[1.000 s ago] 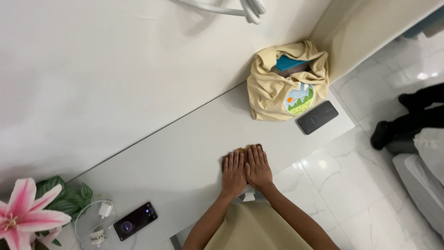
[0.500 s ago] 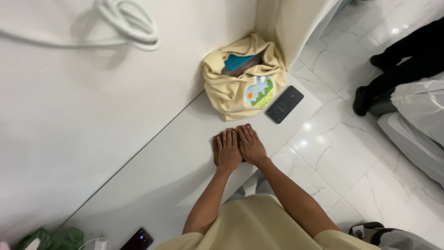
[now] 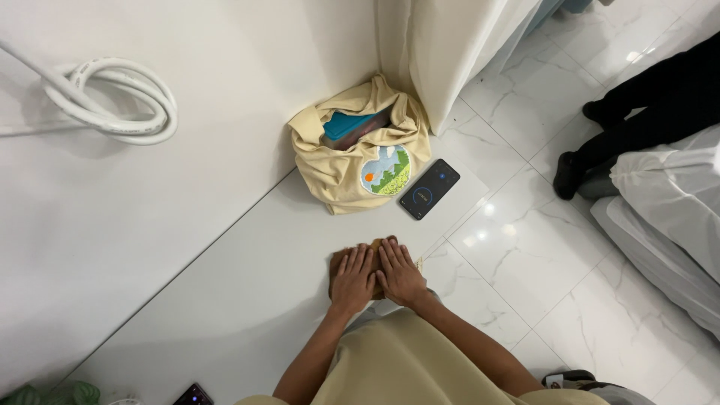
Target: The person wipes a white table surface with a brown cloth, moving a charging cable and a tote bag aside to reach different areas. They then place a floral backpack on the table and continue wiping around it.
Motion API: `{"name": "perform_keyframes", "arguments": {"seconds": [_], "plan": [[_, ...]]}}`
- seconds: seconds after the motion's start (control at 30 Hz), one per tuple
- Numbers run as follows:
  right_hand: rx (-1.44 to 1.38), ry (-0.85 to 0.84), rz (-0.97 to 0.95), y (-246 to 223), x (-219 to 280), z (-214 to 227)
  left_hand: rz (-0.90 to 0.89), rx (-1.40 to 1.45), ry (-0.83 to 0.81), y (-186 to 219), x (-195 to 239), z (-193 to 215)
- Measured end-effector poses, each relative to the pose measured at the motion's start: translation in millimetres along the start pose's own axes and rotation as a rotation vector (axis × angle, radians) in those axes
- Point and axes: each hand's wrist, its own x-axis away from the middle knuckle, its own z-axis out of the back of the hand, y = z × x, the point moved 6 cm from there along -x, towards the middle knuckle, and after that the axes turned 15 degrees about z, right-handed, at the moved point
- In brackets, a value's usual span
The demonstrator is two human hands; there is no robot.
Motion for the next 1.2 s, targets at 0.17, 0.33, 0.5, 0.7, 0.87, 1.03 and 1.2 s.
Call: {"name": "perform_keyframes", "arguments": {"seconds": [0.17, 0.33, 0.5, 0.7, 0.87, 1.03, 1.2], "plan": [[-0.080, -0.186, -0.074, 12, -42, 25, 0.056, -0.065, 0.030, -13, -29, 6], [-0.098, -0.206, -0.193, 24, -77, 36, 0.115, 0.030, 0.046, -8, -62, 7], [-0.084, -0.230, -0.205, 19, -60, 32, 0.070, -0.013, 0.078, -13, -53, 2], [-0.029, -0.216, -0.174, -26, -8, 7, -0.083, -0.035, 0.100, -31, 10, -7], [-0.077, -0.206, -0.241, -57, -6, 8, -0.020, 0.025, 0.035, -42, 38, -26], [-0.065, -0.001, -0.161, -54, -22, -35, -0.018, -0.078, -0.085, -37, 23, -16], [0.063, 0.160, -0.121, -10, -63, -17, 0.041, -0.132, -0.089, -27, -22, 20]]}}
